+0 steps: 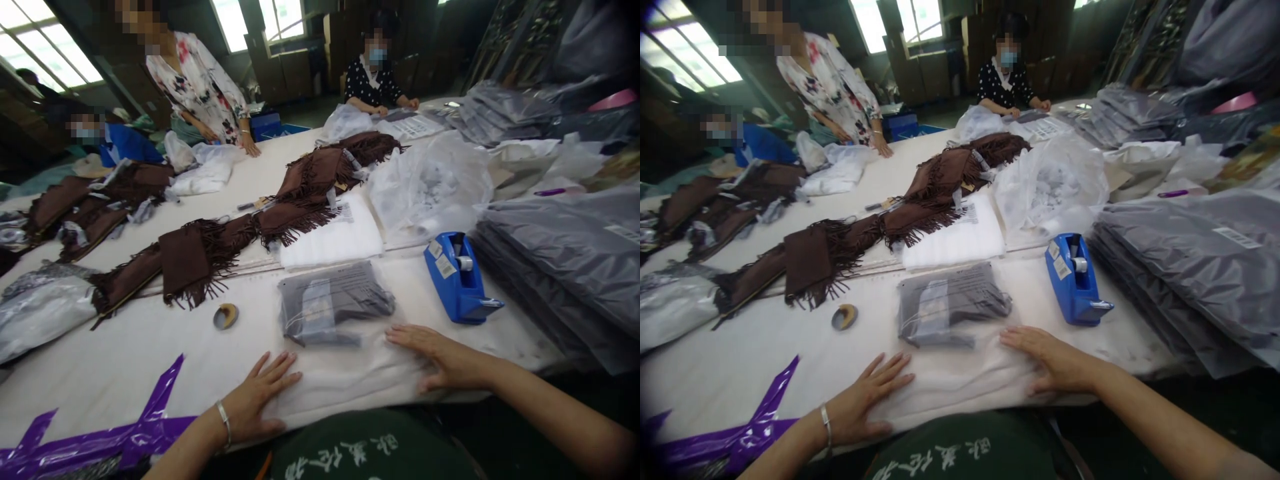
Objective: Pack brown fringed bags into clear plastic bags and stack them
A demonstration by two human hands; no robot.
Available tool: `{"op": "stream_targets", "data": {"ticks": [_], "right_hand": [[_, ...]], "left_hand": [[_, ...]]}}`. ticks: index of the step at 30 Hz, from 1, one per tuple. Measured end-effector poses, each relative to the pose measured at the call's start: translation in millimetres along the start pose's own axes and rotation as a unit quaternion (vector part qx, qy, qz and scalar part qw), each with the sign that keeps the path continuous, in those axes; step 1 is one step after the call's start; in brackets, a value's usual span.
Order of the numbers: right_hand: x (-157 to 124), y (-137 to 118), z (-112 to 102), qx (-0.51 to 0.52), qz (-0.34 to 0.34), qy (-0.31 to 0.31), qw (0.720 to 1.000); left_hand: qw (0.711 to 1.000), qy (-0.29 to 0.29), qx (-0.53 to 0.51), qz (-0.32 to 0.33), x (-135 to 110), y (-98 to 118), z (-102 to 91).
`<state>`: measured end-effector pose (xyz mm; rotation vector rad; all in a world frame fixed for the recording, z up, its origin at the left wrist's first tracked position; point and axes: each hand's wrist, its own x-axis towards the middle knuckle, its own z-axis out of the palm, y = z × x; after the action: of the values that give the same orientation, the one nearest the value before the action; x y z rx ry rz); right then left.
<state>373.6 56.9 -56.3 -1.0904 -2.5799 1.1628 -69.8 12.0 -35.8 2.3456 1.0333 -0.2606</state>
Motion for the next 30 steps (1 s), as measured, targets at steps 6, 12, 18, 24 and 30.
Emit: {"op": "stream_targets", "data": {"ticks": [6, 12, 18, 24, 30], "right_hand": [[-0.2, 24.1, 6.6, 0.044, 0.017, 0.082, 0.996], [6.4, 17.9, 60.4, 0.13, 0.134, 0.292, 0.938], [21.2, -2.3, 76.9, 0.079, 0.264, 0.349, 0.896], [24.6, -12.9, 59.5, 0.105, 0.272, 0.301, 0.908], [9.7, -15.4, 78.5, 0.1, 0.296, 0.311, 0.898]], "left_hand": [[0.994, 0.102, -0.004, 0.051, 7.2, -12.8, 12.5], [0.908, 0.402, -0.098, -0.061, 26.8, -12.2, 59.6], [0.8, 0.496, -0.169, -0.291, 46.2, -9.3, 49.0], [0.844, 0.368, -0.355, -0.163, 23.6, -20.0, 38.7], [0.814, 0.456, -0.268, -0.24, 31.6, -2.5, 57.5]]}}
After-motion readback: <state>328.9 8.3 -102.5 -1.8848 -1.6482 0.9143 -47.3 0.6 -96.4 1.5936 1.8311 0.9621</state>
